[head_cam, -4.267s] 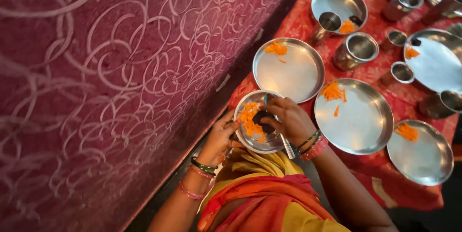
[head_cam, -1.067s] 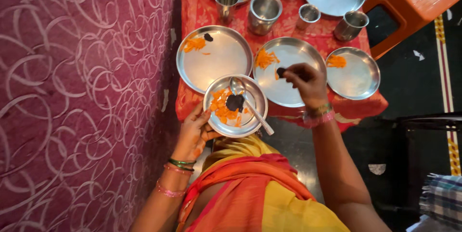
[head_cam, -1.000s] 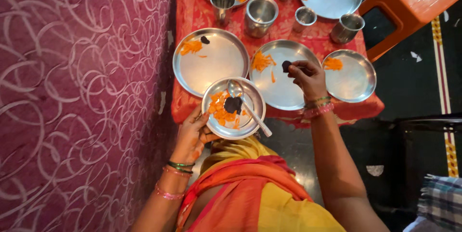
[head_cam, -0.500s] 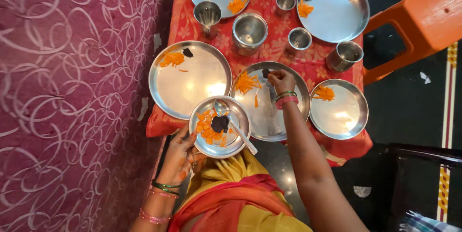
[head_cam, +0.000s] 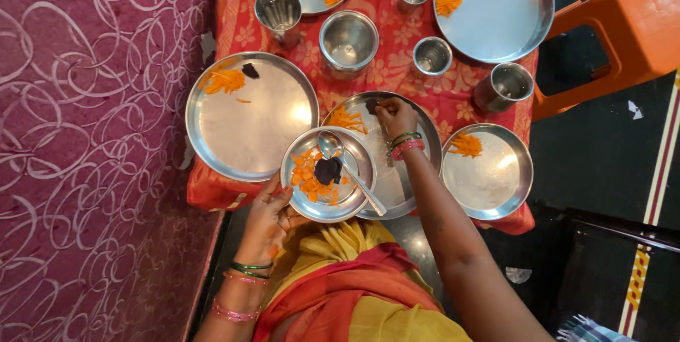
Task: The person distributes food from a small bowl onto metal plates on a table by hand and with a spoon.
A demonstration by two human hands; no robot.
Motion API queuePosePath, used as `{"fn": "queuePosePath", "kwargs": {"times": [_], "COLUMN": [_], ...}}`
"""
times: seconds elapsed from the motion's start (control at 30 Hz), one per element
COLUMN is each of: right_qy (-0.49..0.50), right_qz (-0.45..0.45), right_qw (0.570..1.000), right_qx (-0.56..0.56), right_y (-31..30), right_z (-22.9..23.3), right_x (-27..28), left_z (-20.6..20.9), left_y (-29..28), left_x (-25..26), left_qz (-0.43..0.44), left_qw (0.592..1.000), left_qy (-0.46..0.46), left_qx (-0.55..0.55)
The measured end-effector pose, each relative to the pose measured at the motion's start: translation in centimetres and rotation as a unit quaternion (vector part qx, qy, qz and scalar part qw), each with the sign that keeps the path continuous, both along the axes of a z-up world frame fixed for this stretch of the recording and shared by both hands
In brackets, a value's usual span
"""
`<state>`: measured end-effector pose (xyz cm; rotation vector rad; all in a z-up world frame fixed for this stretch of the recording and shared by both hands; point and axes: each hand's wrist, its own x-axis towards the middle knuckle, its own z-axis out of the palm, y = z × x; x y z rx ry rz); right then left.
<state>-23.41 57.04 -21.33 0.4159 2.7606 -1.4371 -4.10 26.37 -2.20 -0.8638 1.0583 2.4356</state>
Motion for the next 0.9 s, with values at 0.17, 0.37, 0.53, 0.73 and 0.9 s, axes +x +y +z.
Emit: {"fn": "queuePosePath", "kwargs": {"times": [0.17,0.37,0.53,0.73,0.9], "right_qy": [-0.054,0.029,0.107,0.187,0.194], "right_qz": [0.046,0.114,0.219,0.279,0.245], "right_qw": [0.98,0.972,0.97,0.921,0.932], "right_qx": [-0.188,-0.204,-0.004,0.196,0.185], "right_y": [2.5,2.4,-3.8,-8.3,-9.1], "right_z": [4.6,20.1,30.0,33.2,32.9], "right_x": [0.5,7.6,14.2,18.7,21.6], "left_z": [0.8,3.8,5.9,5.8,5.8], "left_y": [1.4,1.6,1.0,-0.3,-1.1], "left_x": [-0.4,-0.9,-0.3,0.7,1.4], "left_qz": [-0.015,-0.061,-0.108,-0.156,-0.209], "left_qw": [1.0,0.997,0.99,0.98,0.97], "left_qy": [0.021,0.048,0.087,0.112,0.117], "left_qx": [-0.014,0.019,0.035,0.047,0.031]}}
